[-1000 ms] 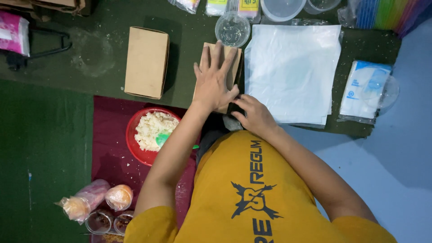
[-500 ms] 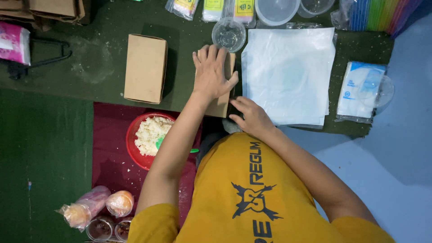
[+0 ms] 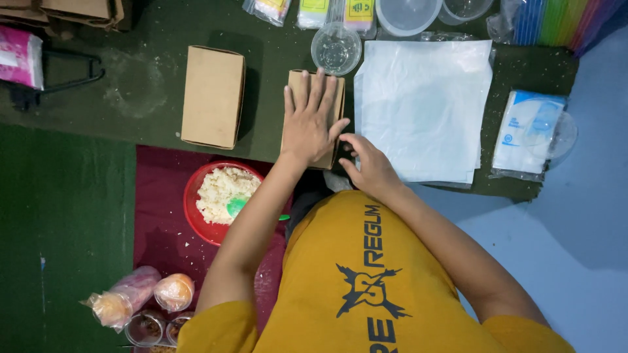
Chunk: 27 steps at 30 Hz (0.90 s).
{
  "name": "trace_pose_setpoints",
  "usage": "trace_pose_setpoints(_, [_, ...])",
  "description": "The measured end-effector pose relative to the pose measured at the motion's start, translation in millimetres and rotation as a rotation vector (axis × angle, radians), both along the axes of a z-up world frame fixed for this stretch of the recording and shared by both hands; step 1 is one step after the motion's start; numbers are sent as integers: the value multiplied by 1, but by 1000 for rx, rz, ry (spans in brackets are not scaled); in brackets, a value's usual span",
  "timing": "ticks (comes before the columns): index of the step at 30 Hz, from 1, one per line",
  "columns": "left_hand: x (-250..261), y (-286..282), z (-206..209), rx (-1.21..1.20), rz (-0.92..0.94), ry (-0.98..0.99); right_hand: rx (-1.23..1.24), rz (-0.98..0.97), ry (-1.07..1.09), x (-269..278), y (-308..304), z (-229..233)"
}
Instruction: The person puts food items from different containers into a small plastic cup and a cardboard box by hand and using a spoon.
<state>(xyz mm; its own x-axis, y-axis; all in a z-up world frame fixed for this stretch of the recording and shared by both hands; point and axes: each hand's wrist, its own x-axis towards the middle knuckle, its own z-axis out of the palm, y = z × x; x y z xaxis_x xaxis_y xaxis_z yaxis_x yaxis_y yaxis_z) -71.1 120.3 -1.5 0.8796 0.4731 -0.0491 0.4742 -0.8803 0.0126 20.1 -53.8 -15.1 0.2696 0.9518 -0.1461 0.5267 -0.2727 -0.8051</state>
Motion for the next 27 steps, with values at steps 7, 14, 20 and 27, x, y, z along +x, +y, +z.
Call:
trace_pose_setpoints(7, [-32,-24,9,-354,11,-1,157,-90,72,3,3,-10])
trace_pose_setpoints(14, [-62,-62,-26,-393,43,-230,-12,95,-41,4,14,-1])
trace_pose_setpoints(20, [-71,-58,8,-320,296,-264,-122,80,101,1,18,21])
trace_pose_setpoints(27, [-82,-24,12,-127,296,-452,-85,145,63,-1,25,25])
